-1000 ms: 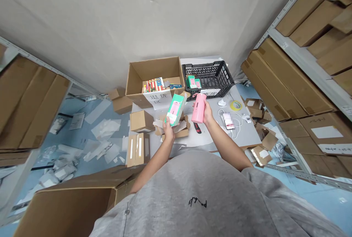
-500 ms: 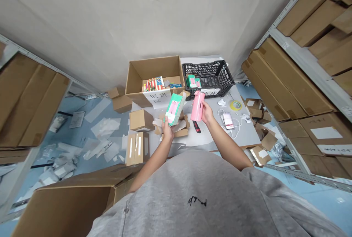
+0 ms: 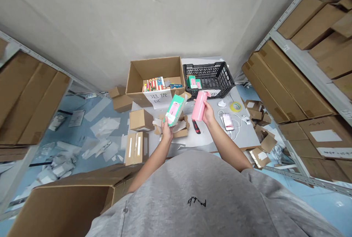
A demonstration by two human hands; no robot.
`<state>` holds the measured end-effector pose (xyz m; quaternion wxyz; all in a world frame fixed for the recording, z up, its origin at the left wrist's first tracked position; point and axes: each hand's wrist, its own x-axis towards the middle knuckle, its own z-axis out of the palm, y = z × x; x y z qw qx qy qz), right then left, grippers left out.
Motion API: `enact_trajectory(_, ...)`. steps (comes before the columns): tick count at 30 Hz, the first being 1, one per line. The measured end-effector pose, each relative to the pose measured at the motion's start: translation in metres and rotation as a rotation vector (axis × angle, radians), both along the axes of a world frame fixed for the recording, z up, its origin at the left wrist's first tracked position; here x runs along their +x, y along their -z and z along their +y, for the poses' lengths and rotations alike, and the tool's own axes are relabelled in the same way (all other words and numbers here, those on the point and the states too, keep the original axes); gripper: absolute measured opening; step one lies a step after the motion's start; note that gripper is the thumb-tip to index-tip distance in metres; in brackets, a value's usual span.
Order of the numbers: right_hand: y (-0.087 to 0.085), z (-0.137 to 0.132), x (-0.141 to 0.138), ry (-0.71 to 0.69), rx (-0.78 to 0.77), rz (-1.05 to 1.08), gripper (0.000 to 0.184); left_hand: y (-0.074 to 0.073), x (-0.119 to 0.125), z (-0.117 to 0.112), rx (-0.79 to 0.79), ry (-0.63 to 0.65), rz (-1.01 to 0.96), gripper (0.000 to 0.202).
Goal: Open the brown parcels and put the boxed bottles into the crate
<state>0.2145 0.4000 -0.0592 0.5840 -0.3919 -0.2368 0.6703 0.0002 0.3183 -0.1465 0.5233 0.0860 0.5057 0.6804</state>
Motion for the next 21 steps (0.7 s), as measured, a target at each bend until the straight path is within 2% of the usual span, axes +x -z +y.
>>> enact_trajectory(7,0.004,-0.002,0.001,0.110,-0.071,-0.115,0.056,0.007,0.000,0.000,0.036,-0.012,-0.013,0.058)
enact_trajectory(13,0.001,0.000,0.004,0.202,-0.035,-0.089,0.050,0.003,-0.004,0.001,0.020,0.028,-0.050,0.052)
enact_trajectory(17,-0.016,0.004,0.010,0.250,0.065,-0.149,0.049,0.001,-0.009,0.002,0.011,0.019,-0.040,0.045)
enact_trajectory(21,-0.047,0.019,0.018,0.275,0.221,-0.160,0.050,0.002,-0.014,0.001,0.048,0.065,-0.058,0.048)
